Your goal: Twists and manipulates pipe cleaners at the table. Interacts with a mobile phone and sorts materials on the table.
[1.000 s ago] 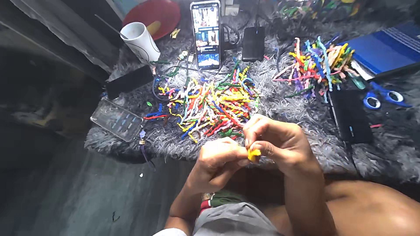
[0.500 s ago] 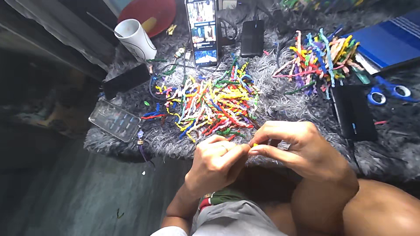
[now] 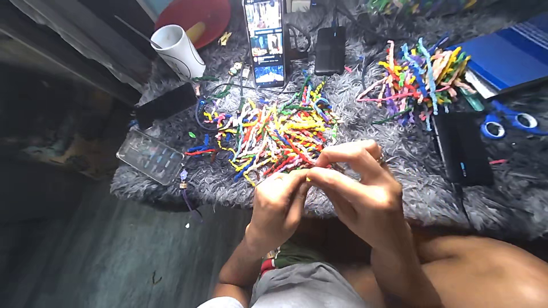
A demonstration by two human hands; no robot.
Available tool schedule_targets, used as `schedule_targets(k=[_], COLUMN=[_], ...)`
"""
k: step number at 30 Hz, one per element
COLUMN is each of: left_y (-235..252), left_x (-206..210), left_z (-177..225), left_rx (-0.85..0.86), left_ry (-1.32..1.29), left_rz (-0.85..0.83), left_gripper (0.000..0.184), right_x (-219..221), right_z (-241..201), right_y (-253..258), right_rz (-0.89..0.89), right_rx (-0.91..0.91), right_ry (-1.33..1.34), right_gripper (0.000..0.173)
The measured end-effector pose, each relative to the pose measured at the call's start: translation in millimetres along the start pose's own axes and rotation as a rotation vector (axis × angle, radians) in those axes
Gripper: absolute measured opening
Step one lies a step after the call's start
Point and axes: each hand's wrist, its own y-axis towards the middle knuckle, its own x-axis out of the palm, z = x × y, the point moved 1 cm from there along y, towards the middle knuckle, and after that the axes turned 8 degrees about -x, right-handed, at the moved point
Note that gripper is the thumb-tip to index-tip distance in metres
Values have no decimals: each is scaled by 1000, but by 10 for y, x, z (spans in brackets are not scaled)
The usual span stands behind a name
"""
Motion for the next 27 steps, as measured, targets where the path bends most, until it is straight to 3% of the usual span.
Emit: schedule_targets(k=[6,9,12,15,18,23,27], left_y=[0,-9,-7,8,61,20,-18], left_x=[-151,-106,-13,6,-115,-144,47], left_z=[-35,-5,-4,-53,-53,25,37], left_rx=[-209,-248,-172,-38,64,121,56], left_ry=[-872,-1224,-1403,-1226,-765,29,342], left_rz=[-342,-388,-469,-484,-413,-326,-99], left_gripper=[22,23,24,22,15,19,20], right_x=[70,106,158,138,67,-216,-156], right_z=[13,29,14,43,124,229,22], right_y=[-63,-49,-36,-40,-53,-36,-24], right_rz=[124,151,189,185,111,-251,-277], right_rx=[-186,-118,51,201,217,1,-19], right_ry=[130,333,696,1018,1028,411,-26], right_gripper=[9,8,6,5,4,17,20])
